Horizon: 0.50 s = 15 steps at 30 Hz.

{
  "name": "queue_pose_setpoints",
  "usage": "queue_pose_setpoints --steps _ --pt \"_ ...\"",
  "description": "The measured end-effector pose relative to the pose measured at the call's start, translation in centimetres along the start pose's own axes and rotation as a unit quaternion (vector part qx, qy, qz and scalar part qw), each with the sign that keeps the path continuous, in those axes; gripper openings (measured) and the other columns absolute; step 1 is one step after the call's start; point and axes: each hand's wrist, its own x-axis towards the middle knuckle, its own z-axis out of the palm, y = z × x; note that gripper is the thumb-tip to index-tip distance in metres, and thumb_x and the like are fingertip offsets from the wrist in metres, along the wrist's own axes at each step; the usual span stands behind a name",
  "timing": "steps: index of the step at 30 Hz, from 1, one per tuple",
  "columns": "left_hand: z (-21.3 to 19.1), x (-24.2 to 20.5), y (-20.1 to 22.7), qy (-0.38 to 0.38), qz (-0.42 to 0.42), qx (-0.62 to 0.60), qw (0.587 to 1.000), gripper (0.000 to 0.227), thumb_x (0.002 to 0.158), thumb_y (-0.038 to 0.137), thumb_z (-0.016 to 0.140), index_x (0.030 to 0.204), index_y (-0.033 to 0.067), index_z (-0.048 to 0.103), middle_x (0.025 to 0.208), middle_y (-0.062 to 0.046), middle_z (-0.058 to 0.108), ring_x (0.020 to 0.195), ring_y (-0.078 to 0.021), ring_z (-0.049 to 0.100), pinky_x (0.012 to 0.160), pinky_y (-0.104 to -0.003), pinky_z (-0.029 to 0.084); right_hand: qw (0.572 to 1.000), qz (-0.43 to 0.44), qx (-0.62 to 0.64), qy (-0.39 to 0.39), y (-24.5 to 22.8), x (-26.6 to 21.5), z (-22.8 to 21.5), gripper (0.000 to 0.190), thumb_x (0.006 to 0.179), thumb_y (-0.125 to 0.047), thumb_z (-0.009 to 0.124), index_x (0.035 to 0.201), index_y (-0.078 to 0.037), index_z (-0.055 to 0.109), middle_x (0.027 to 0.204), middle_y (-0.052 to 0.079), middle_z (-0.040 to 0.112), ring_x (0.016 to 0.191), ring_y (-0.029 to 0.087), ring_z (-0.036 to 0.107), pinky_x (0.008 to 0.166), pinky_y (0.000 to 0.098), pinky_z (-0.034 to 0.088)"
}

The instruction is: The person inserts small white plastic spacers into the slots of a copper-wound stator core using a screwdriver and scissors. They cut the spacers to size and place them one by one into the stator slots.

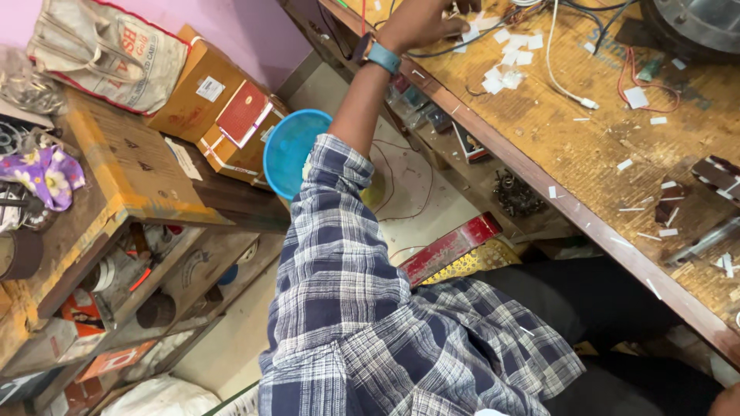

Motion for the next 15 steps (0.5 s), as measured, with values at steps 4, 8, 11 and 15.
queue_pose_setpoints --steps 4,8,11,15 --pt "0.6 0.3 -0.3 -0.031 -0.008 0.024 0.999 0.026 0.085 0.024 0.081 0.104 0.0094 0.071 0.097 -0.011 0.071 0.091 -0.032 0.066 0.077 -0.043 0.053 1.0 -0.005 0.002 0.008 -0.5 1.5 0.2 0.035 0.108 -0.028 0.056 0.125 0.0 0.068 0.099 0.021 0.071 0.098 0.029 0.072 0.095 0.0379 0.056" --pt "2.6 0.8 -0.2 -0.014 -0.013 0.038 0.999 0.019 0.086 0.018 0.072 0.102 0.0085 0.069 0.104 -0.016 0.068 0.102 -0.0395 0.06 0.092 -0.048 0.048 0.999 -0.015 -0.001 0.038 -0.5 4.2 -0.4 0.035 0.108 -0.029 0.056 0.124 -0.001 0.069 0.097 0.02 0.071 0.097 0.029 0.073 0.094 0.0376 0.056" --pt "1.2 0.9 2.1 0.03 0.015 0.025 0.999 0.027 0.088 0.016 0.069 0.114 0.0073 0.068 0.112 -0.017 0.068 0.109 -0.0391 0.059 0.102 -0.051 0.046 0.995 -0.038 0.018 0.089 -1.3 8.3 -0.4 0.036 0.108 -0.031 0.056 0.123 -0.001 0.07 0.095 0.02 0.072 0.095 0.029 0.073 0.093 0.0373 0.057" --pt "-3.3 2.6 5.8 0.053 -0.063 0.047 0.995 0.028 0.083 0.025 0.081 0.101 0.0093 0.068 0.098 -0.011 0.071 0.098 -0.0316 0.066 0.085 -0.043 0.053 0.991 -0.07 0.046 0.107 -1.2 11.1 0.6 0.037 0.108 -0.032 0.055 0.121 -0.001 0.072 0.093 0.02 0.073 0.094 0.029 0.074 0.093 0.0369 0.057"
